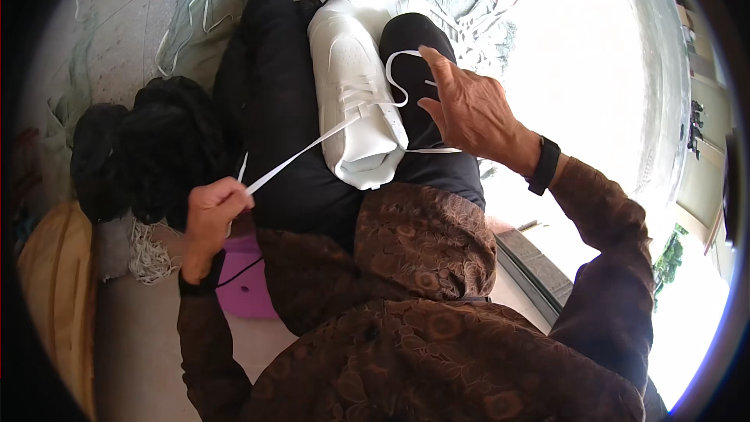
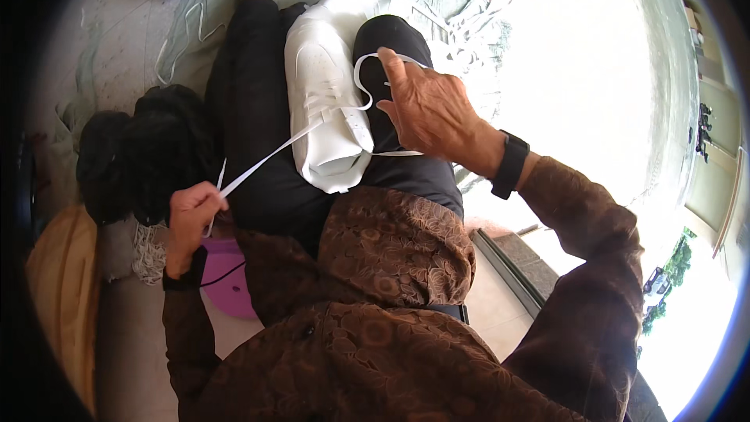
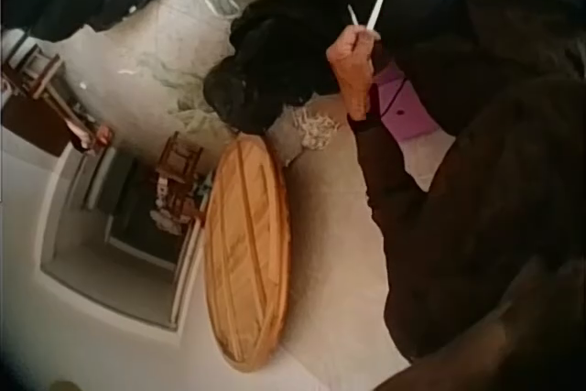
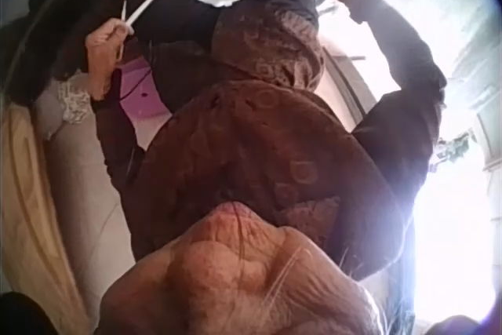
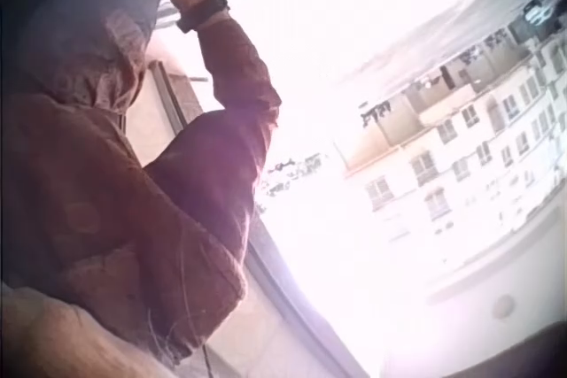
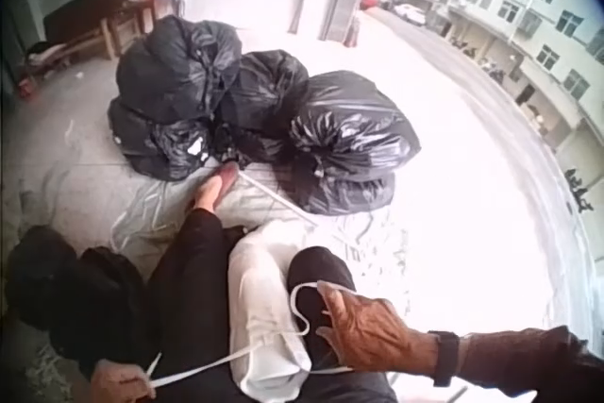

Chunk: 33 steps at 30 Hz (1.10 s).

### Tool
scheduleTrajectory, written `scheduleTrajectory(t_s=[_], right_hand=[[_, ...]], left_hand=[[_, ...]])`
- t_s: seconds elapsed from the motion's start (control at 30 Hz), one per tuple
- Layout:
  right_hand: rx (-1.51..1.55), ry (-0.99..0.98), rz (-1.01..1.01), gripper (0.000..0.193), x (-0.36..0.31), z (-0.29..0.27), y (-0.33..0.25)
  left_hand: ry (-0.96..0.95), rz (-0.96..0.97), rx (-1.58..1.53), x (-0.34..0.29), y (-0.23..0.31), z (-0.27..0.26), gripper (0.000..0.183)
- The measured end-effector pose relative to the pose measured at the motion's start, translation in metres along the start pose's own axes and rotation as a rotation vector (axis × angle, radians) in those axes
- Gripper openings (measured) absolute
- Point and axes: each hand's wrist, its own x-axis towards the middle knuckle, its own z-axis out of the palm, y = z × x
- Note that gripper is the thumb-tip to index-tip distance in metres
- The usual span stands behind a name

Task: The recorder is lacing white shoe uppers by threading long white laces through the eyelets while sitting on the floor.

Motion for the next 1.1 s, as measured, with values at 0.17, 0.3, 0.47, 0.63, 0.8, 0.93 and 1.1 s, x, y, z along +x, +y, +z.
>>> scheduleTrajectory(t_s=[0.17, 0.3, 0.47, 0.63, 0.8, 0.93, 1.1], right_hand=[[0.357, 0.007, 0.310, 0.018, -0.015, 0.015, -0.039], [0.418, 0.099, 0.312, 0.014, 0.003, 0.026, -0.050], [0.404, -0.011, 0.316, 0.024, 0.020, 0.031, -0.036], [0.183, -0.035, 0.085, 0.022, 0.020, 0.029, -0.040], [-0.098, -0.090, -0.237, 0.015, 0.042, 0.030, -0.024], [-0.315, -0.030, -0.535, 0.012, 0.051, 0.012, 0.025], [0.026, -0.108, -0.139, 0.018, -0.001, 0.008, 0.025]], left_hand=[[0.042, 0.457, -0.830, -0.031, -0.030, -0.083, 0.015], [0.325, 0.555, -1.547, -0.038, -0.075, -0.141, 0.019], [0.336, 0.308, -0.956, -0.005, -0.051, -0.084, 0.022], [0.394, 0.626, 0.254, 0.025, 0.039, 0.061, 0.042], [0.229, 0.732, 0.426, 0.059, 0.056, 0.106, 0.044], [0.197, 0.742, 0.433, 0.063, 0.051, 0.111, 0.041], [0.140, 0.648, 0.374, 0.063, 0.051, 0.109, 0.035]])
